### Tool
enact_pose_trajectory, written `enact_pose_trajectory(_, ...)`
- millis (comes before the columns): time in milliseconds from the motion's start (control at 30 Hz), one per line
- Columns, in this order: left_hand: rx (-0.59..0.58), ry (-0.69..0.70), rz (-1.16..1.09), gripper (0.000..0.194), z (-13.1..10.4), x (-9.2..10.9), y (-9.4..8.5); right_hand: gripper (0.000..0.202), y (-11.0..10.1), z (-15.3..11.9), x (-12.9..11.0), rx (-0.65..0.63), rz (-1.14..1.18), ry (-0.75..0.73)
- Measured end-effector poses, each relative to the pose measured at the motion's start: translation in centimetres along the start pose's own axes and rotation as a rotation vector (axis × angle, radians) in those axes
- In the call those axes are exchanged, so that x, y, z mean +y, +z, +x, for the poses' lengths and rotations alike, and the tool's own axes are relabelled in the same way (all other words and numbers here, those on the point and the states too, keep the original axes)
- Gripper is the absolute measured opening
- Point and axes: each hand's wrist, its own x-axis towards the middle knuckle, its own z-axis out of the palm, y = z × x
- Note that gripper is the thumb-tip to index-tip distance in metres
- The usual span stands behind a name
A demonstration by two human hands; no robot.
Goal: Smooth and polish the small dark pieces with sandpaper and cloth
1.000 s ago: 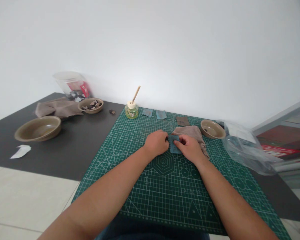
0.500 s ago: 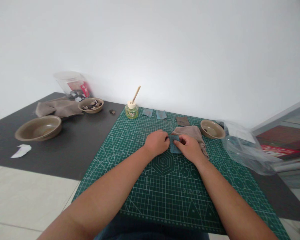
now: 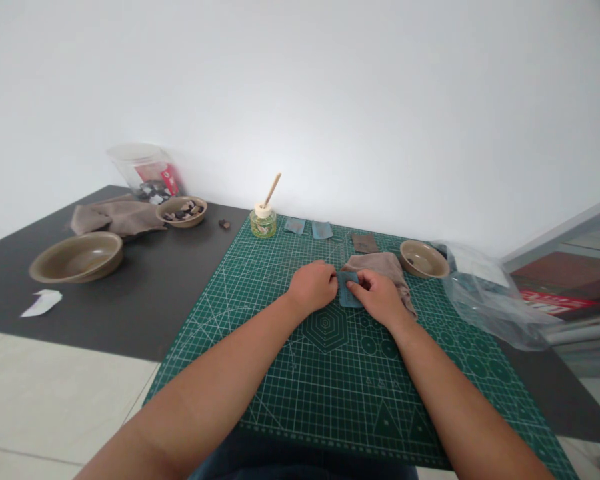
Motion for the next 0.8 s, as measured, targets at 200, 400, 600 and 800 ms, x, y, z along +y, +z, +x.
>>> enact_pose_trajectory(200, 0.01, 0.004, -0.007, 0.027, 0.0, -0.05, 0.09, 0.019, -0.01, 0.03, 0.03, -0.002, -0.019, -0.001)
enact_pose_trajectory(400, -0.001, 0.002, 0.001, 0.027, 0.05, -0.04, 0.1, 0.019, 0.03, 0.07, 0.14, 0.003, -0.021, -0.028)
enact_pose_trajectory(600, 0.011, 0.001, -0.004, 0.026, -0.04, -0.06, 0.07, 0.018, 0.01, 0.05, 0.08, 0.008, -0.032, -0.02)
enact_pose_trajectory(800, 0.007, -0.001, -0.007, 0.026, -0.03, -0.06, 0.1, 0.019, 0.02, 0.05, 0.08, 0.004, -0.026, -0.02)
